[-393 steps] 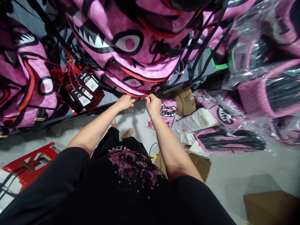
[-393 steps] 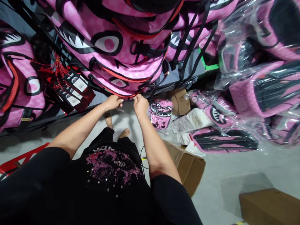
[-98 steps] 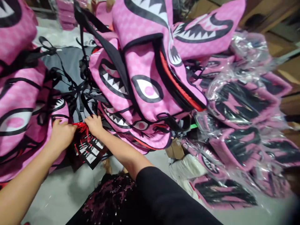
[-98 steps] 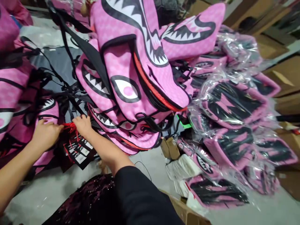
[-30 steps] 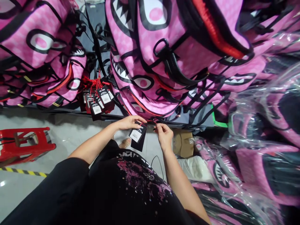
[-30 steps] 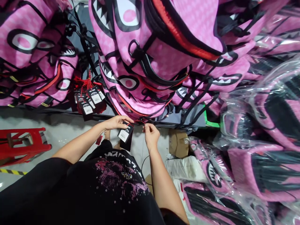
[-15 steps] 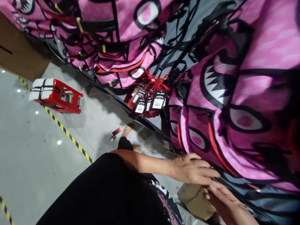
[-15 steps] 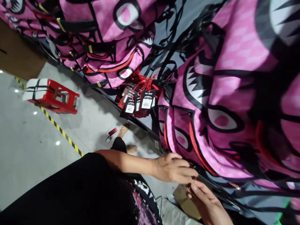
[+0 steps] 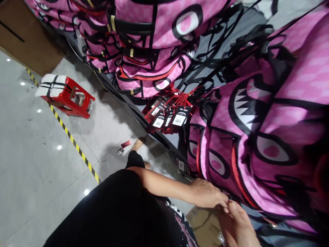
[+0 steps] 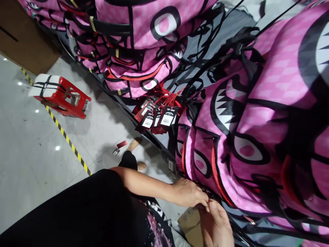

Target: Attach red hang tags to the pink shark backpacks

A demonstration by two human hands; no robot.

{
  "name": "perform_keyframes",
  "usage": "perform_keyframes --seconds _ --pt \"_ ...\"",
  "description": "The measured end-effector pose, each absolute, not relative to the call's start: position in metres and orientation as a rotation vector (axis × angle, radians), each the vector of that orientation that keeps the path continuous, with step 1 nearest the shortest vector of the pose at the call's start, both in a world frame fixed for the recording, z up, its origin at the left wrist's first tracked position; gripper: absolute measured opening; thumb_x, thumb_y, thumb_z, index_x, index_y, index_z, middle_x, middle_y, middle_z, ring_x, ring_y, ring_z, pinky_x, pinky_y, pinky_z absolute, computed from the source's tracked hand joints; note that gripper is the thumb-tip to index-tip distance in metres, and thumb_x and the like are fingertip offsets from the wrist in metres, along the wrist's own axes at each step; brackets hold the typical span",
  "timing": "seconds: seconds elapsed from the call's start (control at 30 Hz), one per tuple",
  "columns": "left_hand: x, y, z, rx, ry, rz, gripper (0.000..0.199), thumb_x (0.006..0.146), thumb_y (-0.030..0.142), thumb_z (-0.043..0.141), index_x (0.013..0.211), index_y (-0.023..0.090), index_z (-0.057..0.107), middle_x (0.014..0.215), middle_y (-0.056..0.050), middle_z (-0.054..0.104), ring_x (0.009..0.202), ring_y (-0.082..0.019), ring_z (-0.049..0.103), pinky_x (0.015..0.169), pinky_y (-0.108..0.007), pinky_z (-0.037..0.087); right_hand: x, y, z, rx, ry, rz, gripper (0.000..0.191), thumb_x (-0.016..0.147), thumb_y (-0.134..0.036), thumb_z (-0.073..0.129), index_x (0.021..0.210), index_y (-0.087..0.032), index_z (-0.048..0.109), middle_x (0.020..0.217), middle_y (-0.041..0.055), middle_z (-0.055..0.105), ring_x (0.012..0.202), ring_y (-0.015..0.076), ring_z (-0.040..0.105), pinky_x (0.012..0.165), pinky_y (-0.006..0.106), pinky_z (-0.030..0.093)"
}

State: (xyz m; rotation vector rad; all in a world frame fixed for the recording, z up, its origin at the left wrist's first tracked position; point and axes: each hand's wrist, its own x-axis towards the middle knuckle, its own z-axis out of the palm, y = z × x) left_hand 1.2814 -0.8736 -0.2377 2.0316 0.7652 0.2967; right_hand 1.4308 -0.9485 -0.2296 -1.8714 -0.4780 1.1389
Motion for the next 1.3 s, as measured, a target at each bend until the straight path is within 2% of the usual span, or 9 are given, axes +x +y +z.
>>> perform_keyframes --seconds 0.2,0.4,0.6,0.8,1.03,1.2,1.3 --pt "1.282 -0.873 -0.233 1.888 0.872 0.245 0.027 0.096 0.036 0.049 0.111 0.027 0.069 0.113 -0.001 0.074 0.098 -0.018 0.069 0.073 -0.028 0.048 1.428 -0.946 -0.234 -1.747 -0.401 1.129 0.039 0.047 -0.045 0.089 0.071 -0.023 0.067 0.065 0.0002 0.062 0.057 0.0168 0.058 0.058 0.038 0.053" --pt "1.28 -0.874 -0.228 1.85 0.925 0.22 0.023 0.093 0.036 0.054 0.098 0.026 0.073 0.1 -0.001 0.075 0.094 -0.018 0.069 0.076 -0.027 0.049 1.417 -0.95 -0.235 -1.75 -0.483 0.933 0.042 0.05 -0.045 0.088 0.077 -0.018 0.069 0.065 -0.0026 0.062 0.057 0.0107 0.053 0.059 0.027 0.047" --pt "1.284 -0.873 -0.224 1.911 1.005 0.174 0.027 0.089 0.046 0.059 0.099 0.022 0.067 0.088 -0.006 0.073 0.085 -0.025 0.07 0.073 -0.034 0.052 1.414 -0.954 -0.235 -1.791 -0.49 0.886 0.042 0.05 -0.043 0.088 0.079 -0.017 0.073 0.08 0.0007 0.07 0.072 0.0122 0.06 0.076 0.028 0.048" --pt "1.291 -0.871 -0.214 2.006 1.009 0.2 0.02 0.092 0.03 0.051 0.098 0.02 0.068 0.096 -0.013 0.072 0.087 -0.027 0.069 0.073 -0.037 0.049 1.405 -0.95 -0.236 -1.719 -0.434 0.786 0.039 0.05 -0.043 0.087 0.075 -0.018 0.073 0.077 0.0009 0.07 0.071 0.0136 0.059 0.075 0.029 0.049" --pt "1.288 -0.873 -0.209 1.935 1.031 0.141 0.014 0.088 0.033 0.06 0.083 0.024 0.07 0.082 -0.004 0.072 0.08 -0.02 0.068 0.063 -0.029 0.044 1.408 -0.952 -0.244 -1.72 -0.503 0.769 0.039 0.057 -0.046 0.084 0.08 -0.016 0.072 0.08 0.0033 0.07 0.074 0.0155 0.06 0.077 0.031 0.048" --pt "1.285 -0.87 -0.205 1.867 1.097 0.119 0.02 0.088 0.039 0.059 0.097 0.023 0.067 0.09 -0.002 0.073 0.087 -0.02 0.067 0.076 -0.029 0.049 1.409 -0.951 -0.244 -1.692 -0.465 0.792 0.042 0.054 -0.046 0.086 0.079 -0.015 0.073 0.08 0.0038 0.071 0.074 0.0155 0.06 0.078 0.032 0.048" --pt "1.285 -0.868 -0.201 1.86 1.045 0.091 0.018 0.087 0.035 0.059 0.101 0.027 0.066 0.095 0.002 0.073 0.092 -0.018 0.068 0.08 -0.027 0.049 1.407 -0.95 -0.246 -1.649 -0.41 0.784 0.043 0.05 -0.045 0.088 0.076 -0.015 0.073 0.08 0.0034 0.071 0.076 0.0159 0.061 0.08 0.032 0.049"
